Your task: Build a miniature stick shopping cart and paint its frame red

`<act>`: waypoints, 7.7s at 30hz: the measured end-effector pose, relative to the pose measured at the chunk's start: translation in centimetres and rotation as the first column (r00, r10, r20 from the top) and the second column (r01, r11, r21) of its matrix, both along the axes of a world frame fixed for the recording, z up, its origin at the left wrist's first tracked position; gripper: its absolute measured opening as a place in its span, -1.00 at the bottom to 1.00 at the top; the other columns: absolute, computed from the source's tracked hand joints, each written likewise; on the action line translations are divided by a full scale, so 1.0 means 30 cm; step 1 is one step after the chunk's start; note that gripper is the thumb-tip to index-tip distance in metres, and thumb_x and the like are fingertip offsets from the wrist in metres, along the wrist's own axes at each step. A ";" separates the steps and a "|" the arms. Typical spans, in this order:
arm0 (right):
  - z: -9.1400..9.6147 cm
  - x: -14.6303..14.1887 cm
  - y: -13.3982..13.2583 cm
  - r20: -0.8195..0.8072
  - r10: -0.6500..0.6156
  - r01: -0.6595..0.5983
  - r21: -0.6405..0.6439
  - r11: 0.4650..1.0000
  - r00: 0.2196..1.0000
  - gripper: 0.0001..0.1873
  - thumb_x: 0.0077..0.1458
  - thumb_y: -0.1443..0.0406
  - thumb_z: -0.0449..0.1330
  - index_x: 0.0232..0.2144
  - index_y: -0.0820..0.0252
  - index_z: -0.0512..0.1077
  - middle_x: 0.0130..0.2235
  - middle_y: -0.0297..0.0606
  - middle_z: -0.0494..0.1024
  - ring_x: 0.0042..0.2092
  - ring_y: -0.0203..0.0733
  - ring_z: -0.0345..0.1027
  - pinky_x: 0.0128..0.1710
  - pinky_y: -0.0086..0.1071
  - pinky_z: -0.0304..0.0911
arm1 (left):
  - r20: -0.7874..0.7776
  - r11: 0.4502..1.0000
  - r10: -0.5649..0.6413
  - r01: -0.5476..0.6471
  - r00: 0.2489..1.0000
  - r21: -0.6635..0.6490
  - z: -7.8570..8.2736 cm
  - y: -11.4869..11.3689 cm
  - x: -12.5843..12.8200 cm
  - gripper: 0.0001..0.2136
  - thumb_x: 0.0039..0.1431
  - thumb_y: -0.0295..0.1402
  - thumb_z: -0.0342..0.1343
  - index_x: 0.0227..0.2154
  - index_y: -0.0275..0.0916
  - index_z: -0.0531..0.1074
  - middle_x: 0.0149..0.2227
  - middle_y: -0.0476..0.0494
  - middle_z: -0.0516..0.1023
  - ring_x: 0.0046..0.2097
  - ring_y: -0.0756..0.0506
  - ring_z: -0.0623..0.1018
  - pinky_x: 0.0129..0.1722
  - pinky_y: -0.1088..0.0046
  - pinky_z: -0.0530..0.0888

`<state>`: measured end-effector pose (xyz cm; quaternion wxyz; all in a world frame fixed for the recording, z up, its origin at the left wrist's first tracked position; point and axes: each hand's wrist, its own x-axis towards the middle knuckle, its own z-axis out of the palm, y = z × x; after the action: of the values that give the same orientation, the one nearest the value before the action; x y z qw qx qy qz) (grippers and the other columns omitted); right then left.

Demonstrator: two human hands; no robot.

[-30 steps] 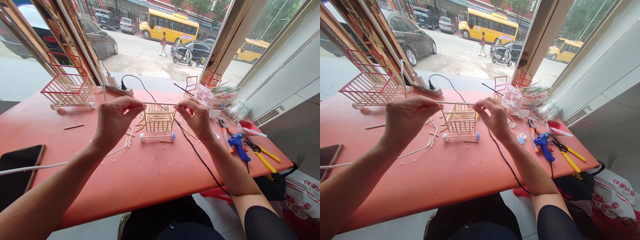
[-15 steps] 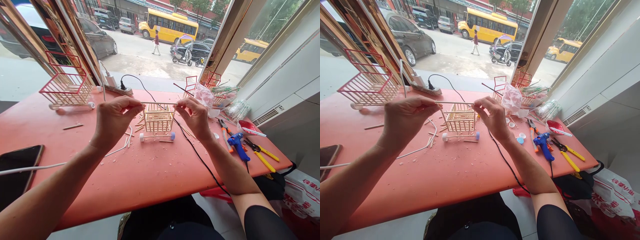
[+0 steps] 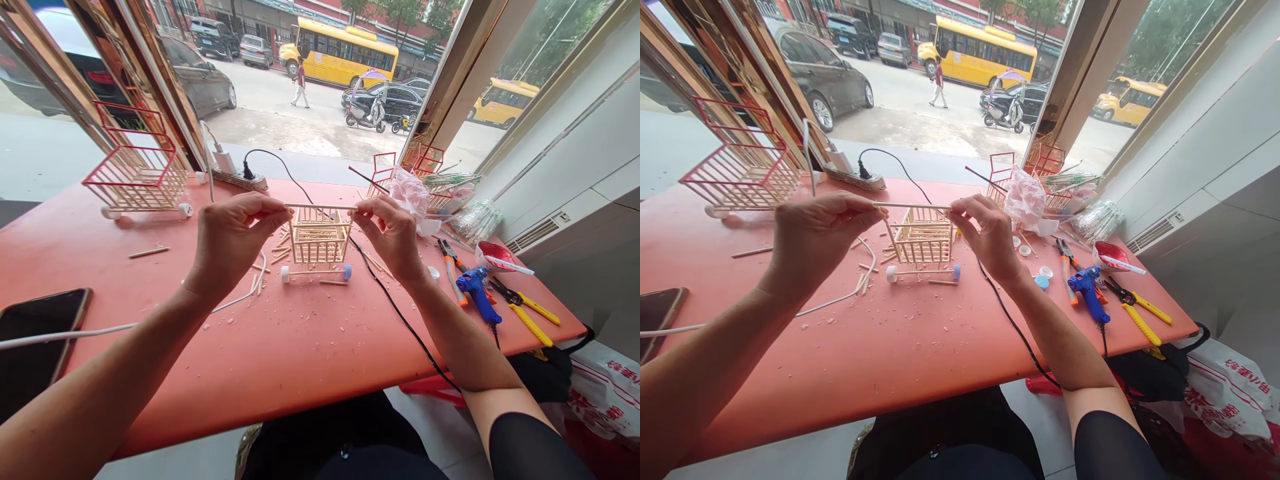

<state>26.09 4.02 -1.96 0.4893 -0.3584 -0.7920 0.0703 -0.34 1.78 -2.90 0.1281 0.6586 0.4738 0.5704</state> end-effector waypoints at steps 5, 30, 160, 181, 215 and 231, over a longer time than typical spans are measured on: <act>-0.001 0.000 0.002 0.023 -0.033 0.034 -0.027 0.999 0.999 -0.88 0.39 0.28 0.28 -0.27 0.04 0.55 -0.24 -0.34 0.60 -0.24 -0.24 0.41 -0.17 -0.26 0.39 | 0.011 1.000 -0.010 0.010 1.000 -0.007 -0.002 0.001 0.003 -0.91 0.17 -0.18 0.36 -0.42 0.02 0.66 -0.36 0.07 0.75 -0.27 -0.10 0.70 -0.17 0.25 0.69; -0.019 0.003 0.016 -0.020 -0.006 0.005 -0.040 0.999 1.000 -0.87 0.40 0.26 0.29 -0.28 0.04 0.57 -0.21 -0.33 0.63 -0.20 -0.23 0.46 -0.16 -0.26 0.42 | 0.037 1.000 0.003 -0.004 0.999 0.020 -0.007 0.004 0.013 -0.89 0.16 -0.19 0.39 -0.42 -0.05 0.68 -0.39 0.02 0.75 -0.31 -0.10 0.68 -0.21 0.27 0.66; -0.036 0.048 0.032 -0.038 -0.082 0.082 -0.014 0.997 0.996 -0.70 0.53 0.16 0.12 -0.16 0.09 0.63 -0.15 -0.25 0.73 -0.11 -0.17 0.59 -0.03 -0.21 0.46 | 0.170 0.999 -0.037 0.034 0.985 0.020 -0.038 0.016 0.001 -0.75 0.37 -0.10 0.23 -0.37 -0.08 0.62 -0.43 0.04 0.63 -0.37 0.00 0.53 -0.34 0.31 0.55; -0.037 0.071 0.048 -0.008 -0.140 0.139 -0.069 0.988 0.990 -0.29 0.50 -0.22 0.00 -0.58 0.04 0.26 -0.57 -0.39 0.32 -0.48 -0.27 0.18 -0.32 -0.25 0.21 | 0.260 0.997 -0.037 0.019 0.965 0.071 -0.053 0.061 -0.031 -0.86 0.26 -0.42 0.23 -0.37 -0.20 0.69 -0.58 0.05 0.49 -0.51 0.08 0.44 -0.46 0.50 0.41; -0.078 0.086 0.083 0.100 -0.206 0.222 -0.191 0.956 0.973 -0.26 0.44 -0.27 -0.03 -0.52 0.09 0.45 -0.53 -0.31 0.47 -0.44 -0.20 0.31 -0.28 -0.26 0.16 | 0.349 0.991 -0.130 0.110 0.928 0.075 -0.092 0.098 -0.052 -0.52 0.35 0.11 0.26 -0.51 -0.18 0.53 -0.65 0.02 0.41 -0.62 0.08 0.32 -0.64 0.48 0.24; -0.092 0.091 0.093 0.123 -0.178 0.199 -0.192 0.961 0.976 -0.39 0.46 -0.18 0.07 -0.46 0.08 0.43 -0.51 -0.35 0.46 -0.41 -0.21 0.29 -0.28 -0.29 0.17 | 0.315 0.989 -0.104 0.133 0.944 -0.071 -0.121 0.114 -0.053 -0.88 0.29 -0.31 0.28 -0.37 -0.19 0.58 -0.48 -0.08 0.62 -0.51 0.01 0.50 -0.55 0.47 0.43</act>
<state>28.82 6.82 -4.71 0.4124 -0.4834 -0.7675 0.0849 -1.92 5.21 -6.53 0.2649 0.5817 0.4329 0.6357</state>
